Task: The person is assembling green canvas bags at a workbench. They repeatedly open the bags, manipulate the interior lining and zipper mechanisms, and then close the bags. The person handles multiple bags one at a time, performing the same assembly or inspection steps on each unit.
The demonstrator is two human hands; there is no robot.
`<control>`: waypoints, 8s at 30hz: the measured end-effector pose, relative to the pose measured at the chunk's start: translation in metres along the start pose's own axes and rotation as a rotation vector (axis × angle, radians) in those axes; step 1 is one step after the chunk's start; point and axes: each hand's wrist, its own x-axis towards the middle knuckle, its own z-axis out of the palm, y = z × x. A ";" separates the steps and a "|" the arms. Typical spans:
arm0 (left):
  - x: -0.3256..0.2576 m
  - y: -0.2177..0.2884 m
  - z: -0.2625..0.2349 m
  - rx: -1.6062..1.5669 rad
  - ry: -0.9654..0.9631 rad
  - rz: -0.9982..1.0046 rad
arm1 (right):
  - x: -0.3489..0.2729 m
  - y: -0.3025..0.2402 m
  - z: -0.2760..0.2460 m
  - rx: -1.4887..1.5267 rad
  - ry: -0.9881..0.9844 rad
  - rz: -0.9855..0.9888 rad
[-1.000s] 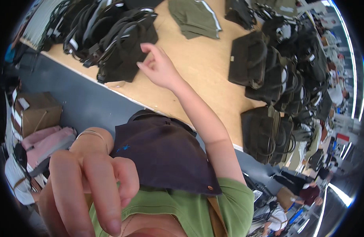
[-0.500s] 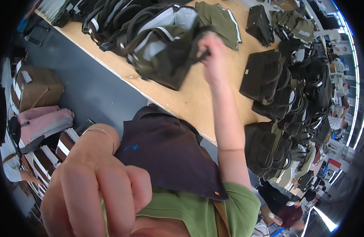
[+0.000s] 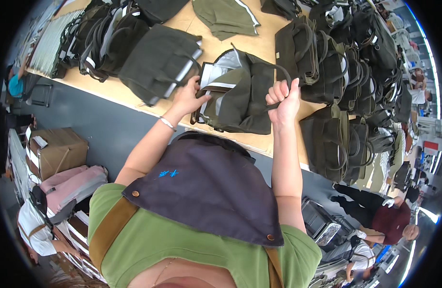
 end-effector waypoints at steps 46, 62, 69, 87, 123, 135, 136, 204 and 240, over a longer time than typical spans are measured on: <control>-0.031 0.078 -0.067 -0.083 0.249 0.626 | -0.030 0.038 0.066 -1.878 -0.641 -0.582; -0.031 0.104 -0.089 -0.078 -0.192 0.464 | -0.030 0.037 0.049 -1.617 -0.477 -0.598; -0.024 0.100 -0.083 -0.596 -0.517 0.143 | -0.023 0.033 0.042 -1.465 -0.549 -0.646; -0.008 0.091 -0.088 0.090 -0.331 0.931 | -0.026 -0.017 0.024 -1.313 -0.506 -0.294; -0.059 0.107 -0.052 -0.049 0.065 0.876 | 0.023 -0.037 0.052 -1.589 -0.794 -0.004; -0.047 0.120 -0.089 -0.337 -0.132 0.747 | 0.017 -0.067 0.091 -1.209 -0.967 0.435; -0.047 0.119 -0.086 -0.343 -0.099 0.784 | 0.016 -0.066 0.089 -1.216 -0.959 0.429; -0.058 0.120 -0.089 -0.364 -0.115 0.621 | 0.001 -0.091 0.114 -1.071 -0.724 0.666; -0.048 0.116 -0.112 -0.428 -0.344 0.603 | -0.025 -0.076 0.120 -1.160 -0.640 0.570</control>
